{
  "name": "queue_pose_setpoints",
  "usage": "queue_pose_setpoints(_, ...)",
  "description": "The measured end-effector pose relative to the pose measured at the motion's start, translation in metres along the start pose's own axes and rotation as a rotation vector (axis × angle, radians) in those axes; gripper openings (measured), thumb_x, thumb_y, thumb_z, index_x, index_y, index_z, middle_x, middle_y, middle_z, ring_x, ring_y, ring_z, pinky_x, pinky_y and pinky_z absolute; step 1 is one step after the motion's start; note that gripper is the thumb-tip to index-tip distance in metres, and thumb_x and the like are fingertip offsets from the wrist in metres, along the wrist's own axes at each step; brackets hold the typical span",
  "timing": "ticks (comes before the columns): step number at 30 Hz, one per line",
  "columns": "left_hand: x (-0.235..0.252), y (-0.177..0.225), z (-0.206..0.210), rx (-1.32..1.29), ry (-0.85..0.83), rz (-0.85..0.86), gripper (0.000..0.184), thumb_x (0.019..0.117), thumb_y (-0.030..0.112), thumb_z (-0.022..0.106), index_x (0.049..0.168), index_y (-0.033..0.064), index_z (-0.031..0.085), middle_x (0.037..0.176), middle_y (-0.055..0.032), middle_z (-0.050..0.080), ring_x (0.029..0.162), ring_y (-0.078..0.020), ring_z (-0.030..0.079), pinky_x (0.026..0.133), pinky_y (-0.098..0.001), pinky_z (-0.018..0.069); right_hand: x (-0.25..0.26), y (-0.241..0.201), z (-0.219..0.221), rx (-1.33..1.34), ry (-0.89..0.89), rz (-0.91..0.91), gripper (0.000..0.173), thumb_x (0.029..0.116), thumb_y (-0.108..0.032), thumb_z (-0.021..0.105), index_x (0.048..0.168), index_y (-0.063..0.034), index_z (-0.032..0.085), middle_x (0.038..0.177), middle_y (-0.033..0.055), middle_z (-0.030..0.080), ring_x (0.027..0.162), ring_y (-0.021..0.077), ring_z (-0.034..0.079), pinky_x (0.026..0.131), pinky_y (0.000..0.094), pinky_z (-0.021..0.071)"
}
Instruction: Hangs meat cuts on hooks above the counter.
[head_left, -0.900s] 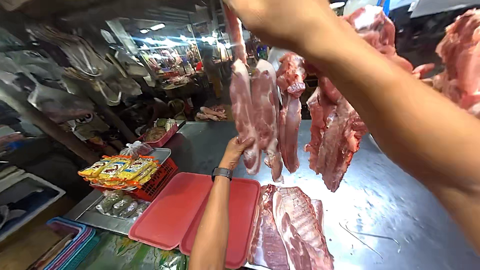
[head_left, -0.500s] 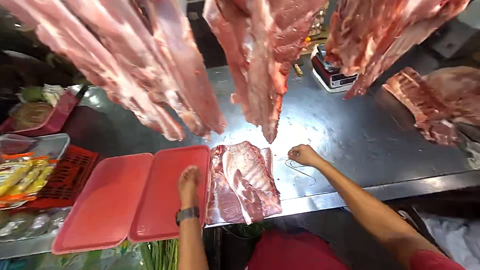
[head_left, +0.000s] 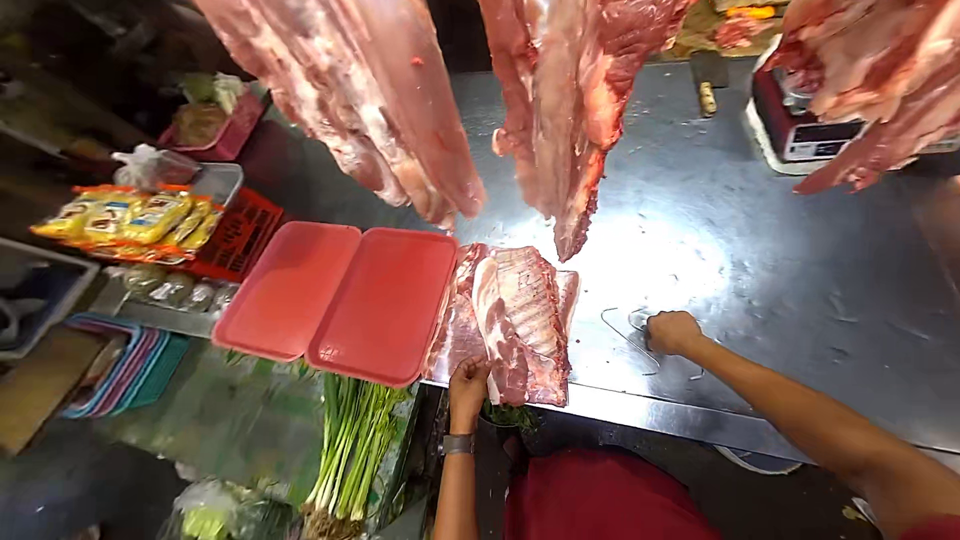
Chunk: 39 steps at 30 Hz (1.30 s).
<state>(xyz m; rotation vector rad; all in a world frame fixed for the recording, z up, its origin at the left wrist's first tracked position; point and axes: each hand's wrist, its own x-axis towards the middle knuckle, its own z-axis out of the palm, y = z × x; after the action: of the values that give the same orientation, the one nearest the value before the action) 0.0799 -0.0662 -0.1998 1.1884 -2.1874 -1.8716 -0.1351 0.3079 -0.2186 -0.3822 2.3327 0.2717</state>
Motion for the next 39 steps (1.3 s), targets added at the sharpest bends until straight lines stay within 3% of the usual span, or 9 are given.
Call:
queue_pose_setpoints(6, 0.023, 0.025, -0.008, 0.212, -0.061, -0.015, 0.035, 0.0953, 0.017, 0.071, 0.124, -0.0014, 0.064, 0.11, -0.0148, 0.071, 0.098, -0.021, 0.07, 0.09, -0.0413, 0.0586, -0.01, 0.036, -0.001, 0.358, 0.245, 0.045, 0.042, 0.1, -0.036, 0.054, 0.112, 0.0022, 0.066, 0.112, 0.0295, 0.068, 0.11, 0.0497, 0.065, 0.087, 0.0706, 0.0492)
queue_pose_setpoints(9, 0.007, 0.02, -0.017, 0.555, -0.193, -0.051, 0.041, 0.0934, 0.023, 0.07, 0.129, 0.0035, 0.063, 0.113, -0.015, 0.072, 0.103, -0.0264, 0.071, 0.095, -0.0503, 0.0565, -0.036, 0.059, 0.004, 0.787, 0.459, 0.052, 0.034, 0.1058, -0.023, 0.045, 0.118, 0.004, 0.062, 0.097, 0.0241, 0.071, 0.09, 0.0395, 0.071, 0.082, 0.0619, 0.056)
queue_pose_setpoints(13, -0.024, -0.022, -0.018, 0.872, -0.264, 0.426, 0.061, 0.0888, 0.004, 0.065, 0.148, 0.0174, 0.055, 0.143, -0.0122, 0.058, 0.125, -0.0281, 0.061, 0.104, -0.0465, 0.0531, -0.095, 0.048, 0.02, 1.424, 0.626, -0.023, 0.029, 0.1062, -0.01, 0.037, 0.124, 0.0011, 0.058, 0.076, 0.0074, 0.07, 0.058, 0.015, 0.068, 0.057, 0.0326, 0.0603)
queue_pose_setpoints(15, -0.022, -0.043, -0.019, 1.015, -0.317, 0.636, 0.066, 0.09, 0.003, 0.06, 0.151, 0.0277, 0.053, 0.158, -0.0154, 0.043, 0.135, -0.0355, 0.053, 0.104, -0.0476, 0.0521, -0.119, 0.031, 0.031, 1.625, 0.652, -0.031, 0.03, 0.1045, -0.006, 0.037, 0.123, 0.001, 0.058, 0.07, 0.0036, 0.068, 0.054, 0.0123, 0.065, 0.052, 0.0288, 0.0579)
queue_pose_setpoints(18, 0.002, -0.048, -0.024, 1.124, -0.378, 0.823, 0.059, 0.0928, 0.003, 0.059, 0.145, 0.03, 0.059, 0.155, -0.0161, 0.047, 0.129, -0.0381, 0.057, 0.098, -0.0491, 0.0548, -0.137, -0.002, 0.041, 1.83, 0.656, -0.074, 0.028, 0.1065, -0.008, 0.037, 0.121, 0.0003, 0.06, 0.066, 0.0012, 0.065, 0.051, 0.012, 0.064, 0.049, 0.0286, 0.0576)
queue_pose_setpoints(22, 0.031, -0.037, -0.025, 1.15, -0.531, 1.046, 0.042, 0.0892, 0.017, 0.067, 0.131, 0.0234, 0.07, 0.152, -0.01, 0.053, 0.144, -0.0349, 0.044, 0.117, -0.0516, 0.0394, -0.146, -0.04, 0.045, 1.889, 0.63, -0.148, 0.03, 0.1099, -0.013, 0.036, 0.116, 0.0007, 0.063, 0.063, 0.0017, 0.065, 0.049, 0.0113, 0.063, 0.048, 0.0279, 0.0572)
queue_pose_setpoints(27, 0.038, 0.015, -0.011, 1.097, -0.739, 0.876, 0.031, 0.0973, 0.019, 0.059, 0.121, 0.0042, 0.071, 0.132, -0.0135, 0.066, 0.129, -0.0302, 0.059, 0.111, -0.0452, 0.0457, -0.152, -0.07, 0.04, 1.884, 0.632, -0.191, 0.033, 0.1101, -0.013, 0.037, 0.113, 0.0017, 0.066, 0.061, 0.0011, 0.064, 0.046, 0.009, 0.059, 0.046, 0.0241, 0.0537)
queue_pose_setpoints(33, 0.024, 0.1, -0.009, 0.438, -0.386, 0.579, 0.021, 0.0963, 0.009, 0.059, 0.111, 0.0019, 0.072, 0.099, -0.0089, 0.074, 0.094, -0.015, 0.071, 0.091, -0.0399, 0.0572, -0.176, -0.107, 0.015, 1.95, 0.813, -0.435, 0.038, 0.1087, -0.019, 0.034, 0.118, -0.0023, 0.067, 0.057, -0.005, 0.056, 0.045, 0.0062, 0.053, 0.046, 0.0228, 0.0508)
queue_pose_setpoints(39, 0.001, 0.208, -0.039, 0.159, -0.387, 0.682, 0.016, 0.0929, 0.0, 0.063, 0.105, 0.0025, 0.073, 0.09, -0.0032, 0.076, 0.08, -0.0094, 0.072, 0.076, -0.0319, 0.0617, -0.22, -0.151, -0.093, 1.941, 0.958, -0.859, 0.032, 0.1073, -0.019, 0.041, 0.101, -0.0073, 0.07, 0.064, -0.0062, 0.059, 0.054, 0.0046, 0.056, 0.054, 0.0226, 0.0522)
